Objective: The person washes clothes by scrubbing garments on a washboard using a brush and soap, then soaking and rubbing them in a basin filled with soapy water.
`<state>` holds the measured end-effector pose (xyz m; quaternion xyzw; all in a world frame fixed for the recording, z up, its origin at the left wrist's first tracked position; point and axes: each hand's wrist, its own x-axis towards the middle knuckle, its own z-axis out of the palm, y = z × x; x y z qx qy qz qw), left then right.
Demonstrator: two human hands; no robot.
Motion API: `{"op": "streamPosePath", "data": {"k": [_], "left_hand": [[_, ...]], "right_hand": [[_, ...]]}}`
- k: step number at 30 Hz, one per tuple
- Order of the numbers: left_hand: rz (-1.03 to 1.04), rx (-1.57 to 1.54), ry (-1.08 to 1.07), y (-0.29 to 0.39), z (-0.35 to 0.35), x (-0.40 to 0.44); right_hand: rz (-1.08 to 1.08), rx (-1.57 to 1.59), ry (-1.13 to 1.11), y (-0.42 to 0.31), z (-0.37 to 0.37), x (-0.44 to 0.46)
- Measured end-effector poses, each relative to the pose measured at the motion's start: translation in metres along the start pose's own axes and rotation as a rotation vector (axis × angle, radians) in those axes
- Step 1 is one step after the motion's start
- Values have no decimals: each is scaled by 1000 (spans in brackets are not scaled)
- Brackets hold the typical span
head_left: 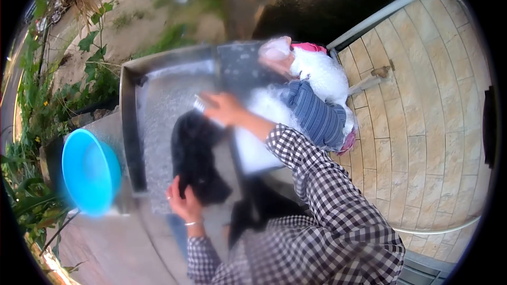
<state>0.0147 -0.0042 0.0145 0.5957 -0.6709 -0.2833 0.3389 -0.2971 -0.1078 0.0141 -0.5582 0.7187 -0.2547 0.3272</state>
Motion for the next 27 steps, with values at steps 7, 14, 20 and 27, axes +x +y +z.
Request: {"op": "streamPosePath", "data": {"k": [7,14,20,27], "left_hand": [[-497,-907,-75,62,35,84],[41,-657,-404,124,160,118],[575,108,-454,85,280,93],[391,713,-871,140,336,126]], "right_hand": [[136,400,700,109,-106,-10],[283,241,606,189,-114,-31],[158,-196,339,238,-91,-9],[381,-128,42,267,-96,31]]}}
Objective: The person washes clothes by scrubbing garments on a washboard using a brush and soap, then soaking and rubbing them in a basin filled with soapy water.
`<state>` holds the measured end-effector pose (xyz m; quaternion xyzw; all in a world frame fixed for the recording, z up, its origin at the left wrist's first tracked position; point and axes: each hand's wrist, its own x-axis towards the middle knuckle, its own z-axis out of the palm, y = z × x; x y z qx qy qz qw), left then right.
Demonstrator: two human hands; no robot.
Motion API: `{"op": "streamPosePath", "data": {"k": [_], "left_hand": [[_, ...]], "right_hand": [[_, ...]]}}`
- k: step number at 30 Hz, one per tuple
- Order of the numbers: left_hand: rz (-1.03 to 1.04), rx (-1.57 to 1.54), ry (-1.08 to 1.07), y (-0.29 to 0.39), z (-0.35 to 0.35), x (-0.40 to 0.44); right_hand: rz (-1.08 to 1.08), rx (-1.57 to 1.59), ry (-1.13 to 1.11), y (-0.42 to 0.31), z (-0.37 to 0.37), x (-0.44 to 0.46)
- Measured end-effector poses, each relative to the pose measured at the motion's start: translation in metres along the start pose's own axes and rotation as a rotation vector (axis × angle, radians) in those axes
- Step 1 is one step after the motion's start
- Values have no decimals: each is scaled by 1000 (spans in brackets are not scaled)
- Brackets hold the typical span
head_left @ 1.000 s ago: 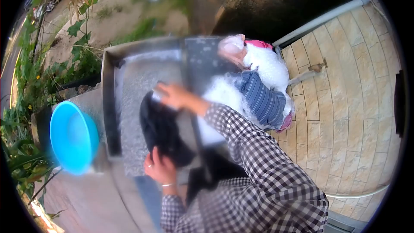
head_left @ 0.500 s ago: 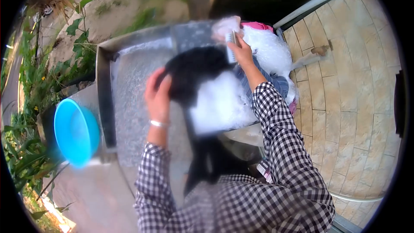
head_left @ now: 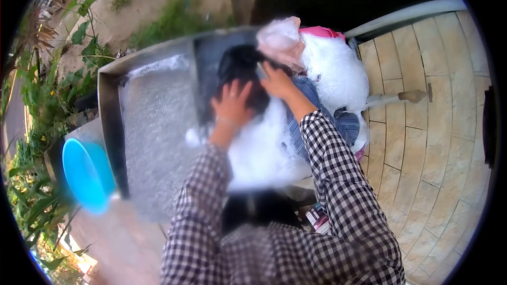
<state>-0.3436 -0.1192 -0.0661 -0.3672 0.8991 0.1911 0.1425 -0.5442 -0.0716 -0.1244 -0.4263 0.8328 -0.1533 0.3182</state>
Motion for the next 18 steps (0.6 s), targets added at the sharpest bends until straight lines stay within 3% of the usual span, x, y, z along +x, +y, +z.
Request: {"op": "streamPosePath", "data": {"k": [6,11,15,17,18], "left_hand": [[-65,154,-142,-23,21,59],[-207,140,-325,-55,47,94],[-95,235,-289,-61,43,79],[-102,207,-236,-48,21,63],[-80,218,-313,-46,17,65]], "right_hand": [[-83,-212,36,21,9,32],[-57,-338,-137,33,11,44],[-42,-598,-286,42,9,46],[-111,-726,-301,51,6,43],[-181,-798,-275,59,7,41]]}}
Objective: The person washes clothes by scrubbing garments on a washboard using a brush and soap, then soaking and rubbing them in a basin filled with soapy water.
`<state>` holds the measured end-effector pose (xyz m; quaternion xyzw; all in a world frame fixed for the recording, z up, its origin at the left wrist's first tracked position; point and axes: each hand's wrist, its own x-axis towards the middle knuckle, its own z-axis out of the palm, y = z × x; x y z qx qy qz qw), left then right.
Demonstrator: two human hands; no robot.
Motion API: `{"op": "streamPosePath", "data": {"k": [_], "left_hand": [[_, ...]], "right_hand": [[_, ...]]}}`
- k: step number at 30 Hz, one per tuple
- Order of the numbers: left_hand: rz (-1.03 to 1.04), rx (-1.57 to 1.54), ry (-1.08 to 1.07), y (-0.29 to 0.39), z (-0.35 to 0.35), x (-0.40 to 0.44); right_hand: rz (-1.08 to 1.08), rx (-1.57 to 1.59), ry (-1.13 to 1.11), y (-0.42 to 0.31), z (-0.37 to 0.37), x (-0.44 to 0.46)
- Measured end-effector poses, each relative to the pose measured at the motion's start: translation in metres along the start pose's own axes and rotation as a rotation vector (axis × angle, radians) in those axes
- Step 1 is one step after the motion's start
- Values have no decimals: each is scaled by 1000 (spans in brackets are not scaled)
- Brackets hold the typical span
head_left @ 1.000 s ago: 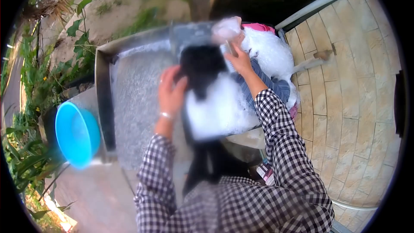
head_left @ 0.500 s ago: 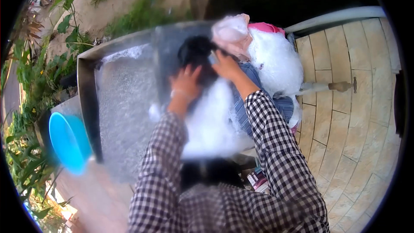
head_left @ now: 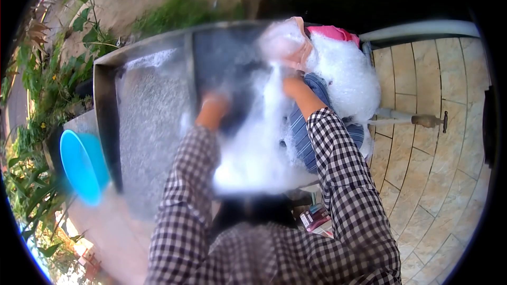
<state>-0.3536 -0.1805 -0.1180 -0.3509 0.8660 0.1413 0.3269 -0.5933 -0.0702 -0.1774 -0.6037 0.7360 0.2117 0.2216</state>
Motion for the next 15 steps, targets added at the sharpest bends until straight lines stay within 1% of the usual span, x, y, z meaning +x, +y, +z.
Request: {"op": "streamPosePath", "data": {"k": [1,2,3,5,7,9,10,11,12,13,15], "left_hand": [[39,13,-93,0,-8,-1],[82,26,-188,1,-17,-2],[69,-148,-122,-2,-28,-10],[38,-497,-5,-8,-40,-30],[-76,-644,372,-4,-23,-38],[84,-362,754,21,-20,-73],[166,-211,939,38,-17,-94],[291,-254,863,54,-10,-112],[423,-292,749,73,-3,-128],[508,-315,681,95,13,-138],[652,-294,578,134,24,-151]], "right_hand": [[-56,-39,73,4,0,-4],[-106,-5,153,9,-3,-9],[-155,103,229,14,-2,-17],[-247,859,229,27,-19,-50],[-144,1247,578,18,-22,-94],[-40,1342,694,14,-56,-161],[-26,1424,757,12,-69,-195],[-6,1503,825,10,-71,-225],[76,1467,777,12,-61,-250],[156,1428,734,17,-51,-274],[206,1084,731,21,-5,-309]]}}
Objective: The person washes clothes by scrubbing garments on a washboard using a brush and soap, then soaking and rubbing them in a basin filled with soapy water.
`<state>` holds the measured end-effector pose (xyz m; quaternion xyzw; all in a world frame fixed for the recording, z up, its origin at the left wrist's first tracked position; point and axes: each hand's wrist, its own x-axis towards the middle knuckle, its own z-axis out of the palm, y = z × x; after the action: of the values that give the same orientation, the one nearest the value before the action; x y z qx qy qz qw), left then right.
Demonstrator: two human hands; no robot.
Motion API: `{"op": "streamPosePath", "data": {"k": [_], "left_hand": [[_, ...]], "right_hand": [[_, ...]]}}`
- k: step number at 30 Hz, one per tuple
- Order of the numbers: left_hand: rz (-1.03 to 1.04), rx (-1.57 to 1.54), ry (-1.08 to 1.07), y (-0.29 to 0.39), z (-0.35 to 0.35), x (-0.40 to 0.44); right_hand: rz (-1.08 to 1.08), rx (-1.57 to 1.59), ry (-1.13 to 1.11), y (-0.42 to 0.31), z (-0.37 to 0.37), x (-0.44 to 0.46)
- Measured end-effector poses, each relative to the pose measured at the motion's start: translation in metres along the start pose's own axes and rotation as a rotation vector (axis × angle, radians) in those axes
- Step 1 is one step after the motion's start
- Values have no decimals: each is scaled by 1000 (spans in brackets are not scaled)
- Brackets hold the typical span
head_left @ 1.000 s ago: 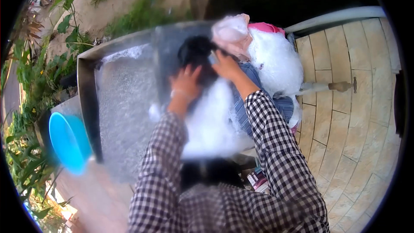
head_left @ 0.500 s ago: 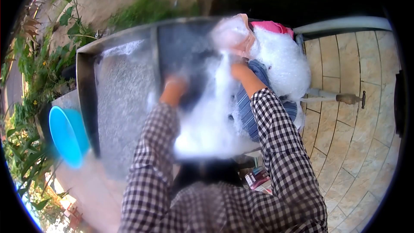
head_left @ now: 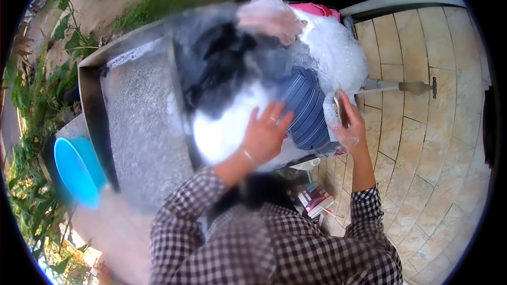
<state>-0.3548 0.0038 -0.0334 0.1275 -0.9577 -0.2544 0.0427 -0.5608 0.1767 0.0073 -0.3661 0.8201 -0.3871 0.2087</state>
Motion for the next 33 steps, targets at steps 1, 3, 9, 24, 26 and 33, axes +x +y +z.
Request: {"op": "streamPosePath", "data": {"k": [1,3,9,24,26,33], "left_hand": [[52,3,-26,12,16,8],[19,24,-156,29,30,26],[-156,249,-486,-10,60,58],[-524,490,-784,-125,2,92],[-541,532,-821,-134,3,86],[-625,491,-1010,-156,13,66]], "right_hand": [[67,-150,-16,12,0,-21],[68,-437,2,49,6,-56],[191,-280,-26,91,60,-47],[246,-58,-484,111,203,107],[212,-138,-554,106,211,112],[119,-284,-696,100,216,124]]}}
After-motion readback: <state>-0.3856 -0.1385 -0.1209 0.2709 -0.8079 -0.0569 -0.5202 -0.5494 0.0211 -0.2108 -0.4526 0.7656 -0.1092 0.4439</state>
